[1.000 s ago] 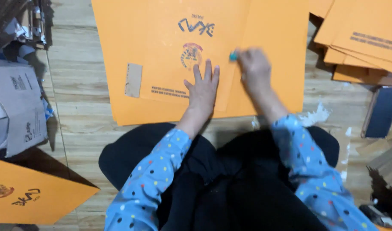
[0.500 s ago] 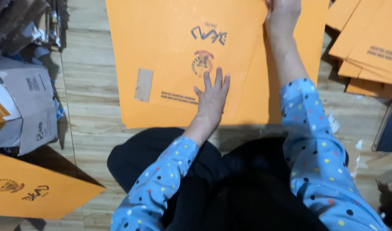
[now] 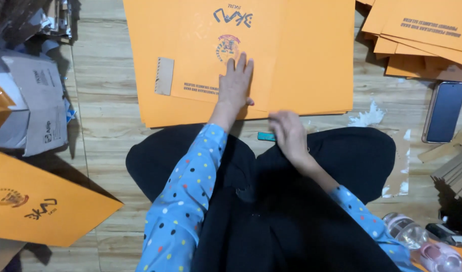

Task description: Applying adhesive labels using a template and folding large orange folders while sitting on the floor.

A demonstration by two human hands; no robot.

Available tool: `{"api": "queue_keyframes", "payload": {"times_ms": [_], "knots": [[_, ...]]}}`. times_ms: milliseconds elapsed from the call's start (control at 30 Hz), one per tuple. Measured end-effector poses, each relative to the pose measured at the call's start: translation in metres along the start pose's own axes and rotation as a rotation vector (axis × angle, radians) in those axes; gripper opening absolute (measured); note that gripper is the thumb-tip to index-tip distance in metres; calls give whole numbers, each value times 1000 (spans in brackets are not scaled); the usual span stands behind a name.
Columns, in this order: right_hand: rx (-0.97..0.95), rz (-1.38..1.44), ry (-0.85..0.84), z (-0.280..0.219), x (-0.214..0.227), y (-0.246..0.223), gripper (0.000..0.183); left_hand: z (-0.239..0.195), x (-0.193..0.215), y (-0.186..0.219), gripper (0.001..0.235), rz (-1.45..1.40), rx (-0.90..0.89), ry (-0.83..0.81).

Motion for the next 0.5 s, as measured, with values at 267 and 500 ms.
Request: {"api": "queue_keyframes", "payload": {"times_ms": [267,500], "knots": [[-1135,717,211,11,-85,90,50,-28,14,-68,78,230,280,184],[-741,721,95,55,-74,55,30,-50,10,-116,69,-181,408,100]]}}
Point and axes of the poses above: each hand's wrist, its own z-axis towards the middle knuckle, its own x-axis out of the back of the hand, y = z × x, the point moved 7 cm from there along z, towards the middle knuckle, and after that the axes turned 5 degrees about x, right-handed, at the moved point
